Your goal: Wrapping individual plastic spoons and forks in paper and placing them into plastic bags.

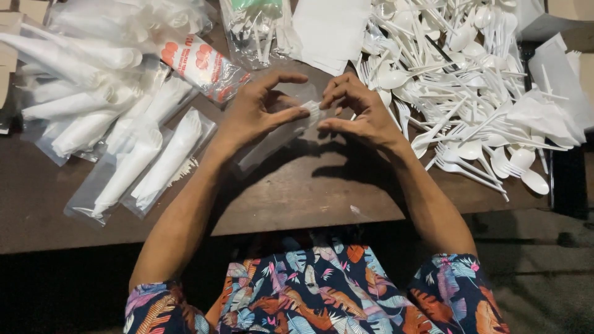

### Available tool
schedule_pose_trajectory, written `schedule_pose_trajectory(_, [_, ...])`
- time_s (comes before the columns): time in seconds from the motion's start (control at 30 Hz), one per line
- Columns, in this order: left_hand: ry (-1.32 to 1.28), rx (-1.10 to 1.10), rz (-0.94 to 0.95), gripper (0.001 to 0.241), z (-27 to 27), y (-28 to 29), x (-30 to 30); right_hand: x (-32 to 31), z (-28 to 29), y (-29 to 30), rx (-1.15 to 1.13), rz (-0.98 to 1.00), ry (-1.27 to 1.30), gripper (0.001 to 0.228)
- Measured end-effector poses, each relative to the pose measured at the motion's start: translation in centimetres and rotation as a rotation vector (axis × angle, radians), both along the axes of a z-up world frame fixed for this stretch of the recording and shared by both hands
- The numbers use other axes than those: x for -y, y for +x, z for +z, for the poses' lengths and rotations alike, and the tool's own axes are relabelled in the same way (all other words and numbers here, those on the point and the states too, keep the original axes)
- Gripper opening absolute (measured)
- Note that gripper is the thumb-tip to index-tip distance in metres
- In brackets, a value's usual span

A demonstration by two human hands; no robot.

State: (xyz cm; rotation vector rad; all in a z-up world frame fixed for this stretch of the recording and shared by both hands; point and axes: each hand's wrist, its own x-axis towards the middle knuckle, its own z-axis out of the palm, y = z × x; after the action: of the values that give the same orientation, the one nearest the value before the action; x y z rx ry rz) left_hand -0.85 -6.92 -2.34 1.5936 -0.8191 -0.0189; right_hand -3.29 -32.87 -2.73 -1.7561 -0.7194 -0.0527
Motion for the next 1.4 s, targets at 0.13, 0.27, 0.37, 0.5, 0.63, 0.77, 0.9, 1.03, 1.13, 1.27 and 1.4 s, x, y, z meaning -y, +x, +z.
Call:
schedule_pose_trajectory(0.13, [-0.018,-0.052,-0.013,0.049,0.0,0.0,-0.3,-0.3,0.6,-0.4,0.0,0.038,0.021,0.022])
schedule_pose_trajectory(0.27, [-0.019,-0.075,0.002,0.051,-0.3,-0.2,-0.3,-0.3,0.5,-0.2,-0.036,0.109,0.08,0.019])
schedule_pose_trajectory(0.37, [-0.037,-0.077,-0.033,0.049,0.0,0.0,-0.4,-0.3,0.4,-0.1,-0.004,0.073,0.008,0.025])
schedule_pose_trajectory(0.5, [-0.019,-0.048,-0.002,0.049,-0.9,0.2,-0.1,-0.6,0.6,-0.2,0.026,0.078,-0.011,0.022])
schedule_pose_trajectory(0.63, [0.034,0.015,-0.034,0.053,-0.5,0.3,0.0,-0.3,-0.4,0.3,0.095,0.011,0.009,0.012])
schedule_pose_trajectory(0.77, [0.064,-0.046,-0.091,0.069,-0.6,0.1,-0.7,0.8,-1.4,0.8,0.048,-0.037,0.07,0.012])
schedule_pose_trajectory(0.9, [0.131,-0.017,-0.065,0.066,-0.6,0.1,-1.2,0.7,-0.9,0.7,0.055,-0.015,0.037,0.013])
schedule_pose_trajectory(1.03, [0.151,0.009,-0.047,0.064,0.0,0.2,-1.6,0.1,0.7,0.1,0.139,0.076,-0.065,0.017])
schedule_pose_trajectory(1.13, [0.175,0.025,-0.032,0.062,1.2,0.2,-2.1,0.2,0.9,0.0,0.151,0.062,-0.1,0.017])
schedule_pose_trajectory(1.27, [0.233,0.036,-0.005,0.056,0.9,0.6,-2.4,1.0,-0.5,0.9,0.062,-0.001,-0.034,0.02])
schedule_pose_trajectory(1.4, [0.227,0.047,-0.004,0.056,0.3,0.7,-2.2,0.2,0.2,0.0,-0.105,-0.008,0.018,0.061])
